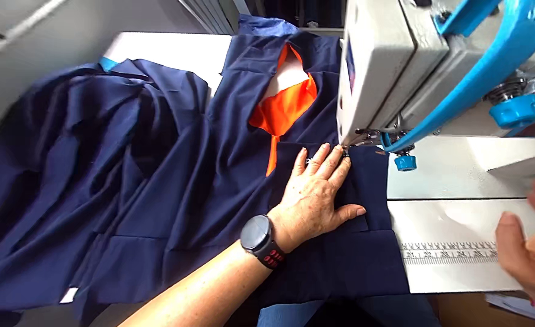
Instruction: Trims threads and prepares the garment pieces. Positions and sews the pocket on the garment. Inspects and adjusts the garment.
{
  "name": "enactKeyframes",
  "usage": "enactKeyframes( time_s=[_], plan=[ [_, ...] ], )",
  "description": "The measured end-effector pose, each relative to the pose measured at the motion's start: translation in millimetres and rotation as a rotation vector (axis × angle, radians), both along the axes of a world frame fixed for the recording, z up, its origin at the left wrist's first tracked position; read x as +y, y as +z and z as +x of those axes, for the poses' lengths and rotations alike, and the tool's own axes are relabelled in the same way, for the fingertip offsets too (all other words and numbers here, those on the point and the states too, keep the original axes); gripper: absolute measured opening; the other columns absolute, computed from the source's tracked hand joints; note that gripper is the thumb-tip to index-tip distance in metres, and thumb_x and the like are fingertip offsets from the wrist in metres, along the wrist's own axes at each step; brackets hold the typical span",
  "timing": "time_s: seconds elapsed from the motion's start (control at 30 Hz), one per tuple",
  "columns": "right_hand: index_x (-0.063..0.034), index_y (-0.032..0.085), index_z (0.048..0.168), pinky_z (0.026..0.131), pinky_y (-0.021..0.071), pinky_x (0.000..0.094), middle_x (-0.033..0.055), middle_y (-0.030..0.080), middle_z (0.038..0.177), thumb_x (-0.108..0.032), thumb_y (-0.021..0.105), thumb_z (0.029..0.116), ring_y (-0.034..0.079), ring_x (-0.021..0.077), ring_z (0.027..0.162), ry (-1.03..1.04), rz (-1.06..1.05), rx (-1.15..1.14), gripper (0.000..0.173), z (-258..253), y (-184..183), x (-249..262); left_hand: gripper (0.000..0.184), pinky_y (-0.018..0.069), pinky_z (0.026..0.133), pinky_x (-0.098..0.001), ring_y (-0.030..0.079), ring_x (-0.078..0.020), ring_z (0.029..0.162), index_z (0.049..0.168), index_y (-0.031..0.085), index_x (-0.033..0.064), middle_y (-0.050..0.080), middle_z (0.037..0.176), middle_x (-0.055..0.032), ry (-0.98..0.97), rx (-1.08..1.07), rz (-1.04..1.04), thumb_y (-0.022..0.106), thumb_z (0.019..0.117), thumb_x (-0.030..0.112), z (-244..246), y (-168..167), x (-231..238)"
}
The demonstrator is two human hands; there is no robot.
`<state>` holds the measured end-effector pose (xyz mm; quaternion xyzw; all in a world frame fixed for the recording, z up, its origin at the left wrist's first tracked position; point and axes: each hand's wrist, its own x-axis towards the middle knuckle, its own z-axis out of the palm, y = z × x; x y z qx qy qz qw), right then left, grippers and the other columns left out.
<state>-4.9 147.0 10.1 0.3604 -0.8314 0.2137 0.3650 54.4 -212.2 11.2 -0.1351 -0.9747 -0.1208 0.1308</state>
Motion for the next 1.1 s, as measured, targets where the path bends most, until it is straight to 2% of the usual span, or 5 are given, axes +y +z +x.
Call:
enactKeyframes(
  time_s=[0.23, 0.37, 0.67, 0.87, 1.1],
  plan=[
    [-0.006, 0.072, 0.111, 0.103, 0.0534, 0.0342, 0.0095, 0.075, 0.113, -0.008, 0.049, 0.104, 0.069, 0.022, 0.115, 0.707, 0.151, -0.067, 0.024, -5.6, 20.0, -166.9, 0.026, 0.0573, 0.094, -0.0418, 0.072, -0.023, 0.104, 0.109, 0.074, -0.0011, 0.074, 0.11, -0.0139, -0.071, 0.091, 0.37, 0.054, 0.1024, 0.014, -29.3, 57.3, -87.3],
    [-0.0022, 0.06, 0.141, 0.119, 0.0381, 0.047, 0.0148, 0.057, 0.149, -0.064, 0.03, 0.1039, 0.049, 0.0281, 0.143, 0.534, 0.343, -0.205, 0.078, 6.4, -11.7, -216.1, 0.069, 0.0192, 0.121, -0.0645, 0.032, -0.0373, 0.152, 0.155, 0.042, 0.0022, 0.041, 0.16, -0.0186, 0.233, -0.127, 0.102, 0.04, 0.1053, 0.05, -47.5, 19.5, -148.1],
    [-0.0067, 0.054, 0.148, 0.121, 0.0332, 0.0504, 0.0154, 0.053, 0.153, -0.07, 0.018, 0.1026, 0.046, 0.0299, 0.146, 0.48, 0.375, -0.16, 0.085, 11.6, -21.3, -217.2, 0.08, 0.0129, 0.114, -0.0782, 0.034, -0.0356, 0.151, 0.151, 0.052, 0.0127, 0.043, 0.16, -0.0128, 0.085, -0.097, 0.063, 0.043, 0.0949, 0.07, -35.5, 20.7, -215.7],
    [-0.0078, 0.048, 0.151, 0.122, 0.0288, 0.0494, 0.0165, 0.047, 0.157, -0.072, 0.017, 0.1015, 0.041, 0.0295, 0.149, 0.454, 0.385, -0.158, 0.087, 14.8, -23.6, -218.2, 0.032, 0.0556, 0.094, -0.0543, 0.072, -0.0359, 0.105, 0.104, 0.076, -0.0027, 0.075, 0.107, -0.0198, 0.077, 0.353, 0.127, 0.058, 0.0997, 0.023, -36.3, 37.2, -284.1],
    [-0.0071, 0.048, 0.152, 0.122, 0.0287, 0.0501, 0.0178, 0.048, 0.156, -0.074, 0.015, 0.0999, 0.041, 0.0306, 0.149, 0.447, 0.409, -0.164, 0.091, 15.5, -22.1, -219.9, 0.059, 0.0082, 0.108, -0.085, 0.021, -0.0481, 0.153, 0.152, 0.048, 0.0062, 0.037, 0.163, -0.0161, 0.726, -0.268, 0.077, 0.047, 0.1071, 0.044, -29.0, 43.5, -368.3]
  ],
)
